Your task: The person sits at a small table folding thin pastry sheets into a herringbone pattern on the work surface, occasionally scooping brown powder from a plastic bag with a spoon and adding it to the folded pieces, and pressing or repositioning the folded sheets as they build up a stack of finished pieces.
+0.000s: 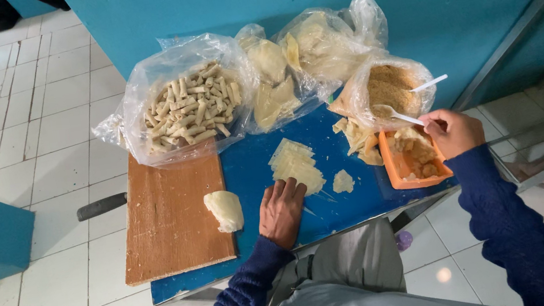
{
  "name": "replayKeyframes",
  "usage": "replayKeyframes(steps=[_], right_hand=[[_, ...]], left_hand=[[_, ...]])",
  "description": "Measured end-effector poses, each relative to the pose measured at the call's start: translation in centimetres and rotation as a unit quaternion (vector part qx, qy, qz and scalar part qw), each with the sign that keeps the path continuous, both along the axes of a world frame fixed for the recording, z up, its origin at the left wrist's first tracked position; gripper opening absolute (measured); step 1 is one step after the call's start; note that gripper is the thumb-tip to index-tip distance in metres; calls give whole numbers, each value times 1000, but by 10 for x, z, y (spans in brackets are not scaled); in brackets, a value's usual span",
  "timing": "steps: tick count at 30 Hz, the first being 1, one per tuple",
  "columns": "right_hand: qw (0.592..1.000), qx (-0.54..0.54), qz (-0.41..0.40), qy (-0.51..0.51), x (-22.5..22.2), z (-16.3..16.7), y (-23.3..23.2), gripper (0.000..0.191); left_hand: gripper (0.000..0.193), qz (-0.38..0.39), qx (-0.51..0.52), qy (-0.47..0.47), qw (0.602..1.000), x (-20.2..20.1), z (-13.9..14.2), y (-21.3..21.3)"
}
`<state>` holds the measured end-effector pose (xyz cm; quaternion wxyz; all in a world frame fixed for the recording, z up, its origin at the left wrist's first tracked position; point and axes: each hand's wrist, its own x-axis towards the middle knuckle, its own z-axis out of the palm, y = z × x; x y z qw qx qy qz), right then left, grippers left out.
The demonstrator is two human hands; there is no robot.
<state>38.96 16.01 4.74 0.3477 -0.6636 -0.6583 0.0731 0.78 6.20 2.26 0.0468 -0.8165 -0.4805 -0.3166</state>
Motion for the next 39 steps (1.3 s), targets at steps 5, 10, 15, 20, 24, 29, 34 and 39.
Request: replayKeyframes(steps=[5,10,15,20,24,29,34,39], right_hand=[[998,-47,3,38,14,4,8,20],[995,-39,36,84,10,19,5,21],[986,-34,148,66,-19,22,2,21],[966,-96,228,76,-79,-4,4,20],[961,-142,237,19,-113,-20,0,15],[960,-93,257,-67,-126,-18,-13,6],[948,78,285,-118,-134,-10,-31,4],[922,177,299,-173,-135,-4,-42,14]], left_hand=[[15,13,-29,-44,999,1,3,-7],[19,118,-60,-133,982,-1,2,-10],[24,172,-85,-147,970,-3,-4,-8],[21,175,-95,-153,968,1,-10,-6],[22,173,-93,-167,966,4,-10,-7],[23,160,-72,-170,970,9,-9,-9],[19,169,-75,-153,971,12,-13,-5],[9,176,-84,-156,968,14,-20,-1]])
